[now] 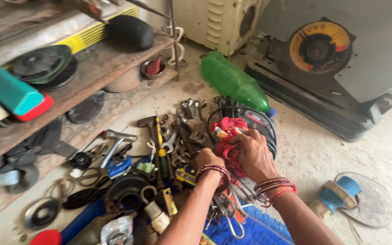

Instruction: The person sorts through various metal tools and pipe fittings on the floor and shelves, picking up a PVC elbow, wiping items with a red cloth, and rearranging metal rods.

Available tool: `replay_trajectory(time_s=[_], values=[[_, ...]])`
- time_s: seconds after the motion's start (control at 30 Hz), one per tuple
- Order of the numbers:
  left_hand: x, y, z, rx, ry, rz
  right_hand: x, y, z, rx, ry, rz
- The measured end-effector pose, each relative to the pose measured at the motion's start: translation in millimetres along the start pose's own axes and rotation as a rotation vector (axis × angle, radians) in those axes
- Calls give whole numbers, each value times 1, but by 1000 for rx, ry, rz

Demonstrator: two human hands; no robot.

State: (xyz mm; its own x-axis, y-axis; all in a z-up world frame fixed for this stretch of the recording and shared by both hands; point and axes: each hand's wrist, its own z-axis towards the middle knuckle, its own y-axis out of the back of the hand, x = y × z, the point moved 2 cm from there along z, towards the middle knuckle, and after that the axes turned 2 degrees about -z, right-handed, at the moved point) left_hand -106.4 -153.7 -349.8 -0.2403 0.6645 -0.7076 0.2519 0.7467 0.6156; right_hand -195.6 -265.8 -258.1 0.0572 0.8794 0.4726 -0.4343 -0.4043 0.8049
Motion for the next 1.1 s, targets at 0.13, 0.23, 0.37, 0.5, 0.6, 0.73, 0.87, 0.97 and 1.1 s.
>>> replay_trajectory(time_s=[0.13, 0.23, 0.37, 0.5, 0.6, 0.73, 0.87, 0.97, 1.1], values=[[-12, 19, -3, 23, 137, -22, -10, 5, 11, 22, 5, 65], [-23, 29, -10, -45, 209, 24, -16, 8, 27, 141, -57, 92], [-30, 34, -18, -92, 259, 51, -15, 11, 33, 205, -196, 115], [-33, 35, -19, -55, 342, -19, -8, 23, 35, 252, -297, 240], [-32, 29, -18, 73, 382, -192, -2, 40, 45, 228, -360, 286], [-21, 17, -8, 268, 398, -461, 3, 77, 60, 185, -468, 266], [1, 18, -12, 327, 377, -1068, 9, 106, 73, 150, -445, 620], [23, 24, -20, 386, 362, -1389, 14, 116, 78, 180, -348, 755], [51, 54, -25, 412, 280, -1415, 34, 83, 69, 134, -190, 862]])
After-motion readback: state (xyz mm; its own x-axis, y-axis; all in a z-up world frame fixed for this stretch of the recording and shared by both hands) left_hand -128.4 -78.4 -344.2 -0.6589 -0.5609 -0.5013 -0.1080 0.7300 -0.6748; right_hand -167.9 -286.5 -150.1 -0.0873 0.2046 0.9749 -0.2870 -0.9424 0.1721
